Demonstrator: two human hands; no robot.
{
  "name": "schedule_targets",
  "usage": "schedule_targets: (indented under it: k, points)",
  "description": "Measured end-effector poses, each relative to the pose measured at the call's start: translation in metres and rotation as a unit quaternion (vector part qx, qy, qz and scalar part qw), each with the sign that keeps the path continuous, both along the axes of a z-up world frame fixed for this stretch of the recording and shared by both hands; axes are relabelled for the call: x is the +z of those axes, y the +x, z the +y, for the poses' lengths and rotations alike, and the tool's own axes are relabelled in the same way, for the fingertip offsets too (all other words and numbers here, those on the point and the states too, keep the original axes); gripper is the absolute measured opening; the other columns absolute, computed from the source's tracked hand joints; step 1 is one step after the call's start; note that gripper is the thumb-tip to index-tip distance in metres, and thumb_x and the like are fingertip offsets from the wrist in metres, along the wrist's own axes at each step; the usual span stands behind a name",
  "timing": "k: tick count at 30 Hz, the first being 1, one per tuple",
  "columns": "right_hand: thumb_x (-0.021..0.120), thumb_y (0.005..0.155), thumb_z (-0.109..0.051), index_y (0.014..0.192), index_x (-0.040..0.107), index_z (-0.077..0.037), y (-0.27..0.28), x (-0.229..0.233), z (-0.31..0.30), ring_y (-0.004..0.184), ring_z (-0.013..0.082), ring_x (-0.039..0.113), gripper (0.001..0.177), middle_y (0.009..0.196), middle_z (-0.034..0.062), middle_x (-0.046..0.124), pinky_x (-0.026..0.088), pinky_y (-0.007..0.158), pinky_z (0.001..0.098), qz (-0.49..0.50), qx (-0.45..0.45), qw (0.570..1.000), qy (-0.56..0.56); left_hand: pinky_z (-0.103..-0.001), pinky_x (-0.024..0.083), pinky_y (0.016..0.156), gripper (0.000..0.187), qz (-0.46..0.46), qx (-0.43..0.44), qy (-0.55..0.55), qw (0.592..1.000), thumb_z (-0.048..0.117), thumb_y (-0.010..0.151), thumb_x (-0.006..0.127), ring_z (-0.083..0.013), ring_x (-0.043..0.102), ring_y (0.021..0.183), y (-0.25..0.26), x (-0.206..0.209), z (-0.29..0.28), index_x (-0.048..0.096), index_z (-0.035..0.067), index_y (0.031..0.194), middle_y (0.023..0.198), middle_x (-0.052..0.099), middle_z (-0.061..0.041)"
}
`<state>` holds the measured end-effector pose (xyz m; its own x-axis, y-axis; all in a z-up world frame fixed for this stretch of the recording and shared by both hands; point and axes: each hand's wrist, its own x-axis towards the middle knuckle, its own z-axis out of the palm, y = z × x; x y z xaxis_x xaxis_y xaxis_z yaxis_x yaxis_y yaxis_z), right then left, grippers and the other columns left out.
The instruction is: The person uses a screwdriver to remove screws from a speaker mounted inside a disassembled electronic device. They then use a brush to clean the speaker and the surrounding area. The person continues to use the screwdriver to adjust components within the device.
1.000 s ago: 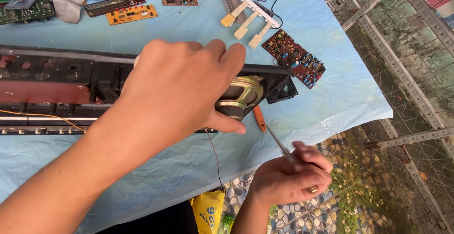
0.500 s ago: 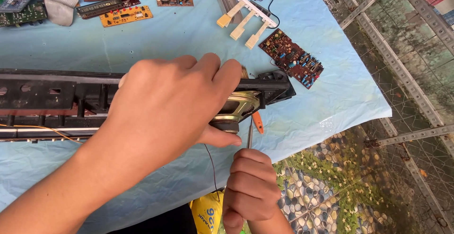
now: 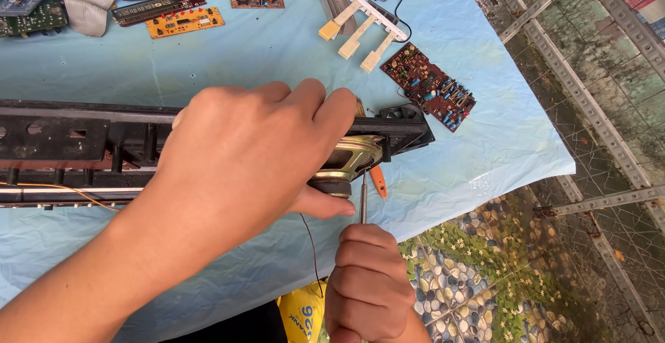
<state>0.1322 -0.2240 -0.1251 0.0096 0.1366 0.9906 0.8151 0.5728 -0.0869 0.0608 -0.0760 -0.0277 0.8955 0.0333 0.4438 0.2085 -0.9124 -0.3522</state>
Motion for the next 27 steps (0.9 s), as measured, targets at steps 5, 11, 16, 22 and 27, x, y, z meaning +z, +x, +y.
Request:
schedule_targets:
  k: [5, 11, 16, 22, 27]
  points:
    - [0.035, 0.115, -0.029, 0.052, 0.027, -0.012, 0.004, 0.005, -0.007, 0.047, 0.0169, 0.013, 0.066, 0.055, 0.0015, 0.016, 0.015, 0.051, 0.0340, -0.029, 0.011, 0.998, -0.059, -0.035, 0.037, 0.039, 0.107, 0.003, -0.004, 0.001, 1.000, 0.115, 0.047, 0.069, -0.0133, 0.055, 0.052, 0.002, 0.000, 0.002, 0.048, 0.022, 0.094, 0.068, 0.048, 0.008]
    - [0.036, 0.115, -0.031, 0.053, 0.030, -0.012, 0.002, -0.003, -0.002, 0.046, 0.0168, 0.017, 0.065, 0.052, 0.0020, 0.022, 0.020, 0.049, 0.0330, 0.008, -0.024, 1.000, -0.007, -0.035, 0.036, 0.038, 0.108, 0.000, -0.005, 0.002, 1.000, 0.118, 0.049, 0.068, -0.0128, 0.053, 0.050, 0.004, -0.002, 0.004, 0.048, 0.021, 0.092, 0.066, 0.047, 0.008]
    - [0.039, 0.112, -0.027, 0.053, 0.037, -0.011, 0.002, -0.006, -0.002, 0.045, 0.0162, 0.019, 0.061, 0.051, 0.0021, 0.026, 0.022, 0.048, 0.0320, 0.030, -0.021, 0.999, 0.037, -0.035, 0.039, 0.039, 0.109, -0.002, -0.004, 0.002, 1.000, 0.118, 0.044, 0.068, -0.0139, 0.058, 0.053, 0.005, -0.002, 0.004, 0.049, 0.022, 0.094, 0.068, 0.051, 0.008]
    - [0.049, 0.082, -0.001, 0.054, 0.043, -0.008, -0.003, 0.001, -0.012, 0.050, 0.0191, 0.020, 0.029, 0.055, 0.0043, 0.030, 0.025, 0.052, 0.0337, 0.050, -0.007, 0.997, -0.062, -0.035, 0.035, 0.038, 0.108, 0.002, -0.004, -0.002, 1.000, 0.118, 0.049, 0.068, -0.0131, 0.053, 0.051, 0.006, -0.002, 0.005, 0.048, 0.021, 0.092, 0.066, 0.047, 0.008]
    - [0.038, 0.112, -0.026, 0.052, 0.033, -0.011, -0.001, -0.004, -0.002, 0.047, 0.0176, 0.016, 0.062, 0.053, 0.0025, 0.022, 0.021, 0.050, 0.0330, 0.032, -0.007, 0.999, 0.011, -0.035, 0.037, 0.039, 0.109, 0.003, -0.005, 0.004, 1.000, 0.119, 0.046, 0.067, -0.0131, 0.057, 0.052, 0.005, -0.001, 0.004, 0.048, 0.022, 0.093, 0.067, 0.049, 0.008]
